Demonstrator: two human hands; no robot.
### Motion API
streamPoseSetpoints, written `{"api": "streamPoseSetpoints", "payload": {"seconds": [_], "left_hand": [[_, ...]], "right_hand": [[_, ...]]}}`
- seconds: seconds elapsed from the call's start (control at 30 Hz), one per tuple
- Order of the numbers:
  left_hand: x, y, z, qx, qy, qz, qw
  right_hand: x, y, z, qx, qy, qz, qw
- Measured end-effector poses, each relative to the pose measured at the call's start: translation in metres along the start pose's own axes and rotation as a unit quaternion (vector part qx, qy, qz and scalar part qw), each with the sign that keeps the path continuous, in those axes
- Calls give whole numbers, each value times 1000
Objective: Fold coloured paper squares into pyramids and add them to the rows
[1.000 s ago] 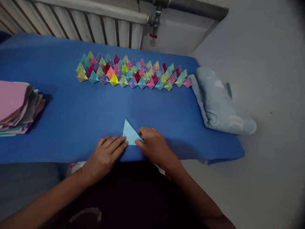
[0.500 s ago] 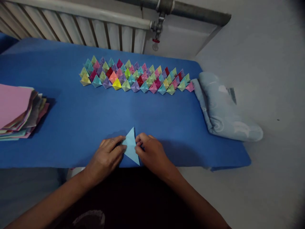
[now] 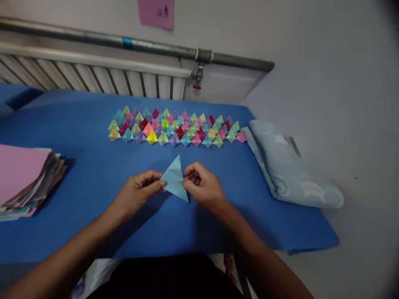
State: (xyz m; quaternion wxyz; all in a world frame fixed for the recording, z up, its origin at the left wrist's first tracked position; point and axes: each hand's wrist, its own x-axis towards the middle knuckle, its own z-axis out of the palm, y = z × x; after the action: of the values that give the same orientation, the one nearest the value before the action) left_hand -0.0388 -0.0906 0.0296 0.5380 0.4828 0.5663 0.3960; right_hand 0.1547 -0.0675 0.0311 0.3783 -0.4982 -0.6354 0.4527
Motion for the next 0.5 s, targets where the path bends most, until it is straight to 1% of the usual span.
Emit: {"api": "streamPoseSetpoints", "payload": {"seconds": [0.1, 0.2, 0.27, 0.33, 0.4, 0.5], "left_hand": [[37, 19, 2, -48, 6, 9, 999], [70, 24, 5, -100, 8, 18, 995], [85, 18, 8, -146, 9, 4, 989], [94, 8, 11, -203, 1, -22, 979], [98, -3, 11, -253, -22, -45, 966], [99, -14, 8, -280, -64, -65, 956]], "right_hand": [[37, -9, -11, 7, 48, -38, 998], [62, -11, -20, 38, 78, -55, 995], [69, -6, -24, 73, 90, -50, 992], [70, 3, -29, 108, 98, -33, 989], [68, 11, -32, 140, 105, -11, 984], [64, 14, -32, 165, 104, -8, 981]]}}
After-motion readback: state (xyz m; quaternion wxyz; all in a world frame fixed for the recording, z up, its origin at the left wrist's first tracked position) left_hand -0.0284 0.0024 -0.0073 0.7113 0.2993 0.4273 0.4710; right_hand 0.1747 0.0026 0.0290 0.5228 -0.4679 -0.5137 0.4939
